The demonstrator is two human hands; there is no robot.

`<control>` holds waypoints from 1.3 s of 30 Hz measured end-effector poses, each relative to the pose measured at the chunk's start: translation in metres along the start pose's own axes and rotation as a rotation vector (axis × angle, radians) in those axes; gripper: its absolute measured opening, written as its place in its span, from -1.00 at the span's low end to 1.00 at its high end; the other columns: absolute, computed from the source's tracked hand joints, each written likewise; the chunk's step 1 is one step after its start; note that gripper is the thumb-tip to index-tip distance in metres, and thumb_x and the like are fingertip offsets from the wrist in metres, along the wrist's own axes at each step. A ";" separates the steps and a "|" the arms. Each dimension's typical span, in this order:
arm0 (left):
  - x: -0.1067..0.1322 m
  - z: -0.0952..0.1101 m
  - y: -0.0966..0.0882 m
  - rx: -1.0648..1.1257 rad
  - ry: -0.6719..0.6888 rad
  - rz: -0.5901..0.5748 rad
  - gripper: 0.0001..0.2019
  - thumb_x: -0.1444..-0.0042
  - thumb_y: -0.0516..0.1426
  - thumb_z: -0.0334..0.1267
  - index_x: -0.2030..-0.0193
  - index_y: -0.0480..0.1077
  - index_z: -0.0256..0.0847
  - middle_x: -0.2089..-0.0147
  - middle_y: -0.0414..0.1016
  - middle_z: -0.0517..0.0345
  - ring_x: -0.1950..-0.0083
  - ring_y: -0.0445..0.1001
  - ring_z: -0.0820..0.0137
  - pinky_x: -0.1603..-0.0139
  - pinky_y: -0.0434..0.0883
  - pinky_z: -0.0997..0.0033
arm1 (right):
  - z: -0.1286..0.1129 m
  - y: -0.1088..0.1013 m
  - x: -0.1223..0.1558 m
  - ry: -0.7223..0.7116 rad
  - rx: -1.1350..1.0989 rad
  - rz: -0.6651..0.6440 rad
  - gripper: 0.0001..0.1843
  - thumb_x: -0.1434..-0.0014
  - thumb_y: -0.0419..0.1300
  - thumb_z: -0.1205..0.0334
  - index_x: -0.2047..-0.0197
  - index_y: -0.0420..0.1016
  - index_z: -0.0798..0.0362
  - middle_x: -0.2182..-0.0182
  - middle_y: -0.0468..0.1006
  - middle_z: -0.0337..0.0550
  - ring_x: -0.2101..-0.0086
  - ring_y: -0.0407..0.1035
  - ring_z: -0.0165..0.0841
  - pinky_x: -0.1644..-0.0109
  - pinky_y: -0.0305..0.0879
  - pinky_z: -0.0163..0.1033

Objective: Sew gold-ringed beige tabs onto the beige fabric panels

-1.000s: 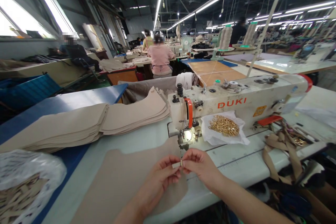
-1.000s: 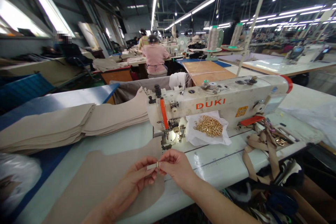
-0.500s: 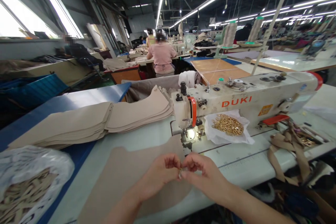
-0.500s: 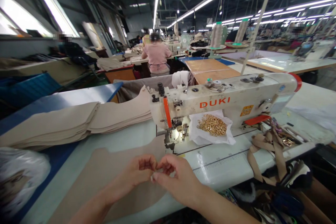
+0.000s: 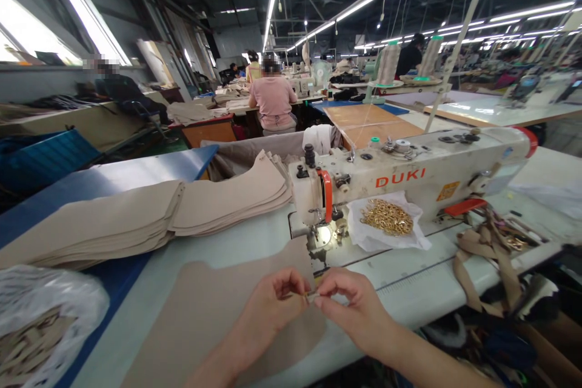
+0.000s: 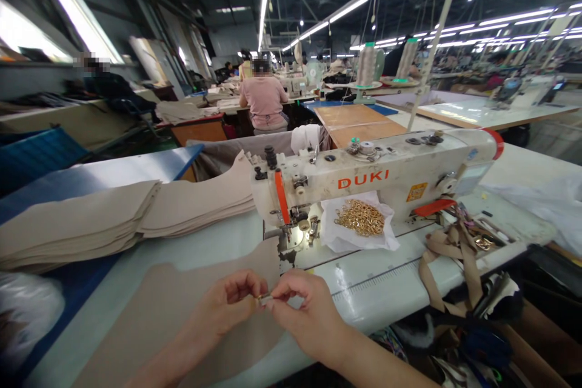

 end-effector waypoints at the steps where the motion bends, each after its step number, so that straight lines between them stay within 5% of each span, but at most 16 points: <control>1: 0.001 0.002 0.000 0.001 0.001 0.022 -0.93 0.26 0.16 -0.31 0.57 0.33 -0.22 0.53 0.34 0.27 0.46 0.27 0.46 0.40 0.21 0.49 | -0.001 -0.001 0.000 -0.013 -0.008 0.019 -0.91 -0.02 0.18 0.37 0.50 0.42 0.05 0.51 0.44 -0.26 0.44 0.32 -0.42 0.32 0.24 -0.34; 16: 0.005 0.003 -0.006 0.078 0.073 0.180 -0.82 0.21 0.28 -0.22 0.51 0.37 -0.20 0.48 0.42 0.24 0.41 0.38 0.43 0.34 0.35 0.48 | -0.012 -0.003 -0.008 -0.124 0.090 0.074 -0.86 -0.01 0.13 0.43 0.52 0.36 0.05 0.48 0.45 -0.25 0.40 0.35 -0.42 0.29 0.22 -0.34; 24: 0.010 0.005 -0.006 -0.031 0.167 0.220 -0.92 0.11 0.21 -0.28 0.48 0.39 -0.20 0.45 0.44 0.20 0.38 0.42 0.40 0.32 0.39 0.46 | 0.020 0.001 -0.011 0.226 -0.273 -0.024 -0.86 0.06 0.28 0.30 0.46 0.36 0.06 0.56 0.41 -0.33 0.51 0.28 -0.48 0.40 0.22 -0.38; 28: 0.010 0.007 -0.004 -0.059 0.174 0.202 -0.93 0.09 0.21 -0.29 0.47 0.39 -0.20 0.45 0.45 0.20 0.39 0.43 0.41 0.32 0.40 0.47 | 0.026 0.004 -0.010 0.291 -0.425 -0.095 -0.78 0.09 0.35 0.18 0.41 0.42 0.06 0.52 0.49 -0.29 0.50 0.36 -0.46 0.36 0.29 -0.34; 39: 0.009 0.000 -0.005 -0.061 0.194 0.223 -0.89 0.05 0.20 -0.24 0.48 0.38 -0.19 0.44 0.49 0.21 0.38 0.46 0.40 0.29 0.41 0.44 | 0.020 -0.003 -0.011 0.244 -0.049 -0.072 -0.89 -0.05 0.20 0.30 0.40 0.55 0.10 0.53 0.52 -0.23 0.47 0.38 -0.42 0.38 0.26 -0.36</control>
Point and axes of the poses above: each hand's wrist, its own x-axis away from the middle knuckle, its own y-axis out of the palm, z = x × y, the point moved 8 cm from there along -x, towards the middle knuckle
